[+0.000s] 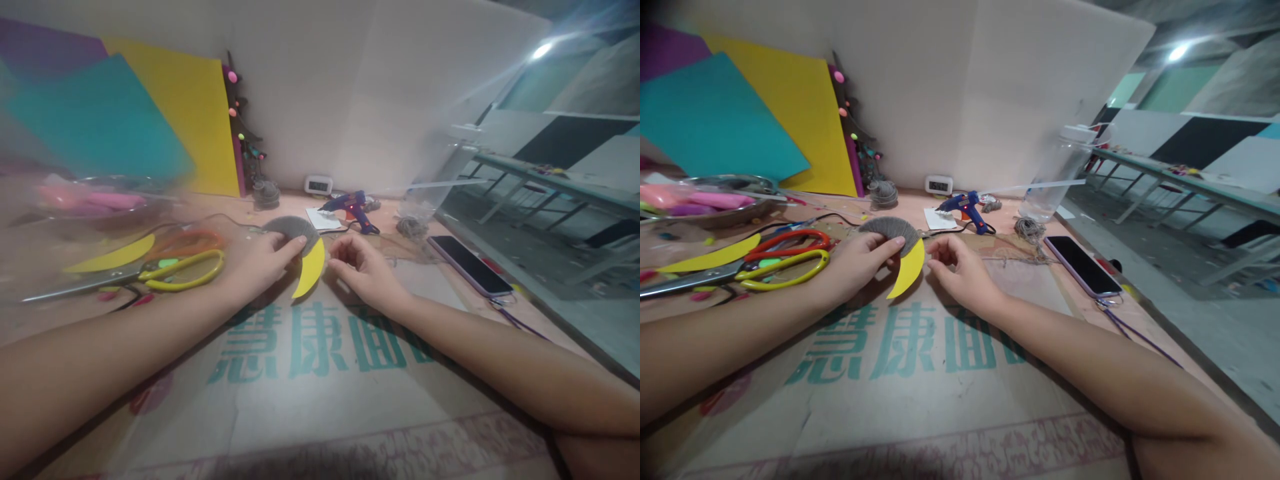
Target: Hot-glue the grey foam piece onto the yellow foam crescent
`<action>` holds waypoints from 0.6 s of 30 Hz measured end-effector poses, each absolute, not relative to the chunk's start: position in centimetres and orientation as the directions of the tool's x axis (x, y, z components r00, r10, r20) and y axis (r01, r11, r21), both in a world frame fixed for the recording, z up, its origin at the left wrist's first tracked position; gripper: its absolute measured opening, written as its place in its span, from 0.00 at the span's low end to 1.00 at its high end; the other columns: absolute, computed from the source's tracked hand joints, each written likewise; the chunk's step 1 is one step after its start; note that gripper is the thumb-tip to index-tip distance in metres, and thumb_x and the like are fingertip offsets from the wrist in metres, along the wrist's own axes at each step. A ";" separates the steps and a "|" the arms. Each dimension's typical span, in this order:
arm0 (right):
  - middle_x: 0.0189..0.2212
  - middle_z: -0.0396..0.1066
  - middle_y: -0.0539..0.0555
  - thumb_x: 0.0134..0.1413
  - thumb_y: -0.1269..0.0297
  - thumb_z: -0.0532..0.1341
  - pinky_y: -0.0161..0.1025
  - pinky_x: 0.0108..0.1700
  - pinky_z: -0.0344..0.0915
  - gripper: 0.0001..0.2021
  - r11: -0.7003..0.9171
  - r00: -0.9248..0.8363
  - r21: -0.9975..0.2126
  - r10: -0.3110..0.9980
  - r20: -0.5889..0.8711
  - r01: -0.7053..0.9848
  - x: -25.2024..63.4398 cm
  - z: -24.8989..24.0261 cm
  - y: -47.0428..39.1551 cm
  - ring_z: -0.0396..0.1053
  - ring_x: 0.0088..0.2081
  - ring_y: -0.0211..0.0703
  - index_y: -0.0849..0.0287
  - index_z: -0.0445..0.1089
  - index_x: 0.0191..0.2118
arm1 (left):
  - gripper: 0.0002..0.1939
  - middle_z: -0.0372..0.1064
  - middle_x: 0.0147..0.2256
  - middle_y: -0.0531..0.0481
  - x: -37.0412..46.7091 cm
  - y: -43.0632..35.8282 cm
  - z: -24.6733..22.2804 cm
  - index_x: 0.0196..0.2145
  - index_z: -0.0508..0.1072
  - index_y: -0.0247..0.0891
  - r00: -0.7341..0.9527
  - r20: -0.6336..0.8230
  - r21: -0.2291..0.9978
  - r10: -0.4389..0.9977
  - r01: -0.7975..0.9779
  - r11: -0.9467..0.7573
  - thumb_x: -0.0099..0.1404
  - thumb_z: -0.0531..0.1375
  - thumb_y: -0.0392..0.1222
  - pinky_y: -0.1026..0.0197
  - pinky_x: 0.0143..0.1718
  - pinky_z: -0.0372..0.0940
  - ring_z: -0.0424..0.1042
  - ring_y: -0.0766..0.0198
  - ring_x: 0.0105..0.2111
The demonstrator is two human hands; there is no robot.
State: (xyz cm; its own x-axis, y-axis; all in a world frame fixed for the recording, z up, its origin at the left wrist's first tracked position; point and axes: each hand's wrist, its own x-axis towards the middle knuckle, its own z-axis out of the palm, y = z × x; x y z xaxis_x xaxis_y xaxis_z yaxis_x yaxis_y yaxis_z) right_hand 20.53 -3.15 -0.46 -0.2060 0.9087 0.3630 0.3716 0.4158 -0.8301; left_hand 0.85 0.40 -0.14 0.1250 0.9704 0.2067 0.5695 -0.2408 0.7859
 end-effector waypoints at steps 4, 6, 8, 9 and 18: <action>0.32 0.64 0.49 0.57 0.69 0.57 0.37 0.37 0.62 0.03 0.436 -0.236 -0.817 0.899 0.370 0.379 20.7 -0.5 -3.2 0.63 0.32 0.36 0.57 0.61 0.37 | 0.25 0.71 0.23 0.49 0.8 0.7 -0.6 0.23 0.70 0.39 0.152 0.209 0.798 0.966 0.545 -0.259 0.63 0.54 0.63 0.59 0.27 0.57 0.69 0.60 0.26; 0.32 0.64 0.49 0.57 0.69 0.56 0.36 0.34 0.61 0.02 0.426 -0.243 -0.808 0.903 0.353 0.407 20.7 -0.5 -3.4 0.62 0.31 0.36 0.56 0.61 0.36 | 0.25 0.71 0.24 0.49 0.8 0.8 -0.9 0.24 0.69 0.38 0.168 0.214 0.813 0.962 0.515 -0.271 0.63 0.53 0.64 0.59 0.28 0.57 0.69 0.60 0.27; 0.31 0.64 0.48 0.57 0.69 0.56 0.35 0.32 0.61 0.02 0.414 -0.240 -0.801 0.909 0.340 0.433 20.8 -0.6 -3.5 0.62 0.30 0.36 0.56 0.61 0.36 | 0.25 0.71 0.25 0.49 0.8 1.0 -1.1 0.25 0.69 0.38 0.179 0.217 0.825 0.960 0.492 -0.278 0.63 0.54 0.63 0.60 0.28 0.58 0.70 0.60 0.27; 0.31 0.64 0.48 0.56 0.69 0.55 0.35 0.32 0.60 0.02 0.412 -0.239 -0.796 0.910 0.338 0.442 20.8 -0.6 -3.5 0.62 0.30 0.36 0.56 0.61 0.36 | 0.25 0.71 0.25 0.49 0.8 1.0 -1.1 0.25 0.69 0.38 0.180 0.216 0.830 0.960 0.485 -0.277 0.63 0.54 0.63 0.60 0.28 0.58 0.69 0.60 0.27; 0.27 0.68 0.48 0.59 0.61 0.59 0.36 0.31 0.59 0.07 0.343 -0.191 -0.788 0.939 0.285 0.510 20.7 -0.1 -3.4 0.63 0.27 0.37 0.58 0.70 0.36 | 0.26 0.71 0.24 0.50 0.9 0.4 -0.6 0.25 0.69 0.38 0.141 0.211 0.809 0.967 0.530 -0.253 0.62 0.53 0.65 0.60 0.26 0.56 0.69 0.60 0.25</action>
